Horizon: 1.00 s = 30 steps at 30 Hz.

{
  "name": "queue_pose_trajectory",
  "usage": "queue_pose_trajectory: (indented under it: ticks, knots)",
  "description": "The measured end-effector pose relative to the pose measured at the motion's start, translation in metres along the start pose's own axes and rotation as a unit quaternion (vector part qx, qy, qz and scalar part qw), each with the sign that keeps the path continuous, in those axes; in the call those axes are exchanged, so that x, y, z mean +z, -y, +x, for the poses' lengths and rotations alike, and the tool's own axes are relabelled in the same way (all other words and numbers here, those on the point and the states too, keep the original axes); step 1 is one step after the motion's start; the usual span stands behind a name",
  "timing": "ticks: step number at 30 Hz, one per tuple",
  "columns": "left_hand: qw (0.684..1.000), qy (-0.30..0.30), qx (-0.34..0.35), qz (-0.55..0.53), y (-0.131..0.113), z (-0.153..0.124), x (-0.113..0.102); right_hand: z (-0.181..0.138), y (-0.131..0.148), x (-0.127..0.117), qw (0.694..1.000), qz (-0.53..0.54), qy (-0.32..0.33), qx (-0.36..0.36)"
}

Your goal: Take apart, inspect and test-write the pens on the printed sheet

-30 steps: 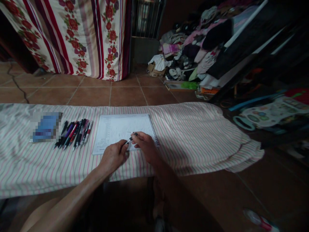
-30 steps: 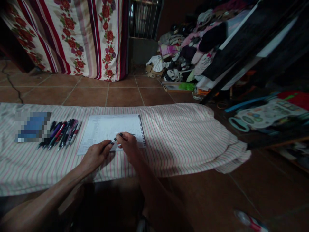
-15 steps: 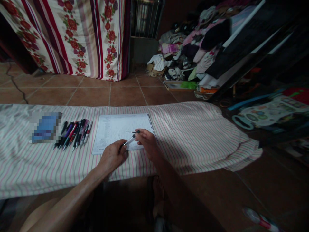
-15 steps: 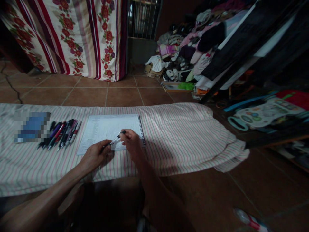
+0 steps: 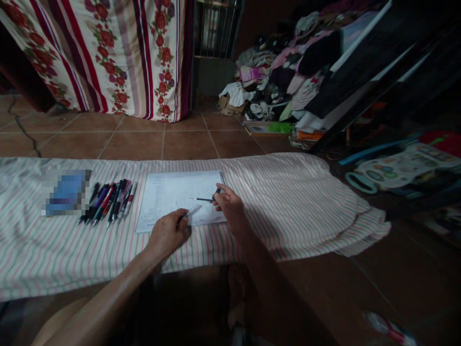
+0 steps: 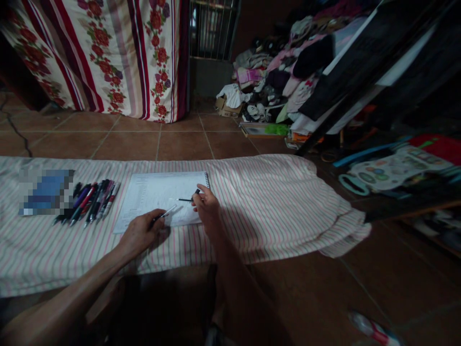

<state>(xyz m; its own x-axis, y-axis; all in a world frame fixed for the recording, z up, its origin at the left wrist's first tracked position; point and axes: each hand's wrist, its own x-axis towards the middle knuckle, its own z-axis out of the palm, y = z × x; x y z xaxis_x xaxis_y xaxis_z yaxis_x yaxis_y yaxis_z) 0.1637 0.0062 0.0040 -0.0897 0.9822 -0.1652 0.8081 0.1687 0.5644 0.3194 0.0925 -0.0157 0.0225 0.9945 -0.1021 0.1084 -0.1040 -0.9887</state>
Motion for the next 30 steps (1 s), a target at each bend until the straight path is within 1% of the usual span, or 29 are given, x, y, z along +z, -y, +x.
queue_pose_trajectory:
  ticks: [3,7,13,17,20,25,30]
  knots:
    - [1.000,-0.003,-0.009,0.004,-0.002,0.001,-0.001,0.010,-0.010,-0.008,0.998,-0.035,-0.021,-0.038]
    - [1.000,0.000,-0.016,0.016,-0.004,0.002,-0.003,0.017,-0.019,-0.021,0.991,-0.110,-0.044,-0.057]
    - [1.000,-0.005,-0.016,0.026,-0.006,0.004,-0.002,0.017,-0.017,-0.033,0.965,-0.234,-0.059,-0.106]
    - [0.999,-0.007,-0.013,0.032,-0.007,0.007,0.000,0.016,-0.012,-0.035,0.946,-0.283,-0.067,-0.143]
    - [1.000,-0.009,-0.010,0.028,-0.008,0.009,0.001,0.017,-0.014,-0.034,0.937,-0.304,-0.070,-0.159]
    - [1.000,-0.007,-0.013,0.017,-0.009,0.010,0.002,0.021,-0.020,-0.033,0.915,-0.358,-0.062,-0.176]
    - [0.999,-0.012,-0.019,0.038,-0.010,0.010,0.002,0.021,-0.025,-0.032,0.897,-0.401,-0.058,-0.179]
